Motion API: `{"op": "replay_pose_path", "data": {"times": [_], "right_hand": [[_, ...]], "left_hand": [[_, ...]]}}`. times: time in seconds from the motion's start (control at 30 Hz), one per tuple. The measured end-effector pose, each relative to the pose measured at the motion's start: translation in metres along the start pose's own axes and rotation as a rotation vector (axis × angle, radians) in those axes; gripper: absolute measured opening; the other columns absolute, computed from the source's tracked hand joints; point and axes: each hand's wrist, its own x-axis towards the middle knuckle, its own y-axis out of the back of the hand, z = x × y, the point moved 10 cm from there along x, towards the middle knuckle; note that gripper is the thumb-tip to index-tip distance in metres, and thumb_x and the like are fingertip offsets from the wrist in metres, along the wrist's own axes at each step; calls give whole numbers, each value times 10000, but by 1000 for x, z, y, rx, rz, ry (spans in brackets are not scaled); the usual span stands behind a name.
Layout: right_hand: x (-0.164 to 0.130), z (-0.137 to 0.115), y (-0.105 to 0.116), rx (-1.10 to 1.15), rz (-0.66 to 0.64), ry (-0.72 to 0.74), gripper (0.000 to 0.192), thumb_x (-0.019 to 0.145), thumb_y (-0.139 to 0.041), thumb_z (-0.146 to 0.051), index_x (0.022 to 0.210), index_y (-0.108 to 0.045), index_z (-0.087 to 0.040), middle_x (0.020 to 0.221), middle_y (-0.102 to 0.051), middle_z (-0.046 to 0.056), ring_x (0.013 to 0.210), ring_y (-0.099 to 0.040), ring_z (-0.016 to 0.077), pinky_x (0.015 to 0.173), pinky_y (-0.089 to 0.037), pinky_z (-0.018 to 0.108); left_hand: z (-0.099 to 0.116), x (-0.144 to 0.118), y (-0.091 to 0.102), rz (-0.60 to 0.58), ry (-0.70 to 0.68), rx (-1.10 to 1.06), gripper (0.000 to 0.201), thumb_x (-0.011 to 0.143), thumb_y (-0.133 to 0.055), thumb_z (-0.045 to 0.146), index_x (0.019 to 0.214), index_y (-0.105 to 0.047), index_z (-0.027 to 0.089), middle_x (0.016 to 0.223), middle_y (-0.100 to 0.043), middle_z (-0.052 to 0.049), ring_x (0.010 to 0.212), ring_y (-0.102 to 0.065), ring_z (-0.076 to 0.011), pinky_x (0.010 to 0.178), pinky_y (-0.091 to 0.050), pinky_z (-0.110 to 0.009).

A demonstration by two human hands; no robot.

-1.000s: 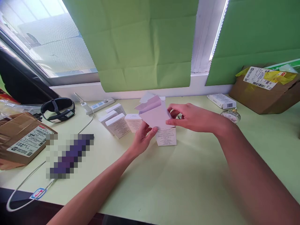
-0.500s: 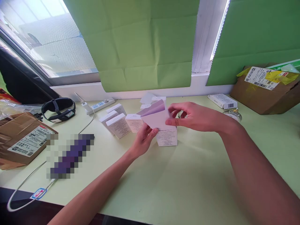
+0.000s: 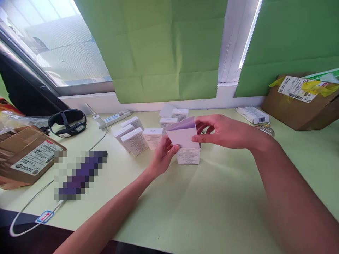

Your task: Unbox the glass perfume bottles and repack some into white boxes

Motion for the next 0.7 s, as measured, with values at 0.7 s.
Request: {"op": "replay_pose_path", "data": {"times": [0.7], "right_hand": [[2,-8,2,-171,106,60,448,879,-460,-640,841,-690,-258,1003,-594,29,705,-515,153,621,-382,302]], "left_hand": [[6,-1,-2,-27,-48,37,354,929,-568,317,1260,-450,284,1233,-591,-63,1121,-583,-189,926,-508,-371]]}}
